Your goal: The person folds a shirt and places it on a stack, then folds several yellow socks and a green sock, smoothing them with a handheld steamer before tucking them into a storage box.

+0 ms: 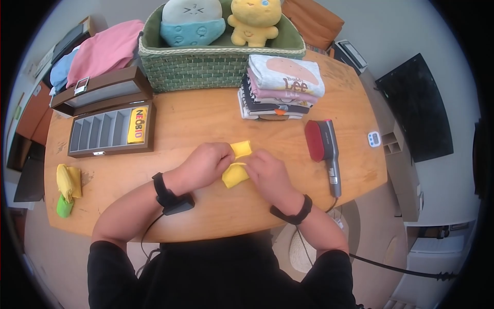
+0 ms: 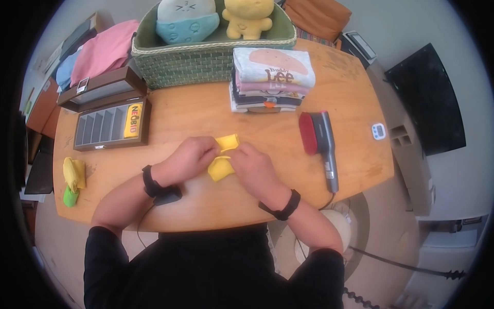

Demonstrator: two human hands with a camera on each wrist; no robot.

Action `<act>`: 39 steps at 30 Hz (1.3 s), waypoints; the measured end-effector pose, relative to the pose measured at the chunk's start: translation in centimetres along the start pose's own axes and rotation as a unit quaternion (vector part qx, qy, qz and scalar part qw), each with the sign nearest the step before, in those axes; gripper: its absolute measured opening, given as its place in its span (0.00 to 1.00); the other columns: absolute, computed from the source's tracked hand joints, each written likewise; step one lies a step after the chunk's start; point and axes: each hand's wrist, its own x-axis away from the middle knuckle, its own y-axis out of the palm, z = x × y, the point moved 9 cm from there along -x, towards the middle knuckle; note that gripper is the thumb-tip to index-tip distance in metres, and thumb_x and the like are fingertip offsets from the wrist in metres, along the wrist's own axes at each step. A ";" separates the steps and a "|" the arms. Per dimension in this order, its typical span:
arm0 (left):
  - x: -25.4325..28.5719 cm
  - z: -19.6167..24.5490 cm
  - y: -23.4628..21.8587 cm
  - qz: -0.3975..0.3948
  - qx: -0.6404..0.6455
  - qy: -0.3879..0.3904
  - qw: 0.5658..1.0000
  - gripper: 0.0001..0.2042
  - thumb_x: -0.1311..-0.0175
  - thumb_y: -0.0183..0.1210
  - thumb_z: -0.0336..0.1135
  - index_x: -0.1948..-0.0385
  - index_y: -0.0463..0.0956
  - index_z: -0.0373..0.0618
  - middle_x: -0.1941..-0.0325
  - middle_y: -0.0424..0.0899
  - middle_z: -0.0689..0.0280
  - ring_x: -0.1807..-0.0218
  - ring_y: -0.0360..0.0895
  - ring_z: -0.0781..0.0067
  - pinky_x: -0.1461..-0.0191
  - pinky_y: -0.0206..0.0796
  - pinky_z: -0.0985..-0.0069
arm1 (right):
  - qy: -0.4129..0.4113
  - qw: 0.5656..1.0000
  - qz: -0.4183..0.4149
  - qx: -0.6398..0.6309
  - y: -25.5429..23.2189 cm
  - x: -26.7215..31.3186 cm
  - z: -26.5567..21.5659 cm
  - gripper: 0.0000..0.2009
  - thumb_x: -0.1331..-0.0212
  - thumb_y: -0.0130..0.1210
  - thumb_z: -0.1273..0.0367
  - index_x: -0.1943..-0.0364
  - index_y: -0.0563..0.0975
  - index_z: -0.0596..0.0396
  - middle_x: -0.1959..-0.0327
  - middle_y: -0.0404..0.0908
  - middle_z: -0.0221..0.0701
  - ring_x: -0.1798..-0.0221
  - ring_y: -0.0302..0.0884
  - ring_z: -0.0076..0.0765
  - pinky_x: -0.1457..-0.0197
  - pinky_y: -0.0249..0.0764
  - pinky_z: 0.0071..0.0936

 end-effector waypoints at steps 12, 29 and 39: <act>0.5 0.2 1.2 -0.013 -0.057 0.016 0.998 0.07 0.37 0.61 0.25 0.58 0.82 0.37 0.65 0.86 0.47 0.60 0.85 0.40 0.53 0.77 0.53 | -0.002 0.998 -0.020 0.060 0.2 -0.6 -0.5 0.06 0.36 0.65 0.69 0.58 0.83 0.51 0.57 0.80 0.33 0.59 0.85 0.44 0.61 0.81 0.40; 2.2 -3.8 1.8 -0.016 0.304 -0.168 0.938 0.04 0.24 0.59 0.23 0.56 0.74 0.40 0.63 0.83 0.69 0.62 0.81 0.83 0.61 0.77 0.78 | 0.016 0.997 -0.069 0.043 1.5 -1.2 1.0 0.08 0.37 0.66 0.71 0.58 0.80 0.53 0.58 0.79 0.38 0.58 0.82 0.54 0.57 0.80 0.46; 2.6 -2.9 3.2 -0.068 0.280 -0.080 0.954 0.04 0.20 0.55 0.26 0.50 0.73 0.42 0.61 0.78 0.73 0.61 0.71 0.86 0.57 0.68 0.81 | 0.069 0.993 -0.093 0.021 2.3 -1.6 2.7 0.09 0.36 0.66 0.68 0.59 0.78 0.56 0.59 0.83 0.43 0.57 0.83 0.60 0.55 0.79 0.49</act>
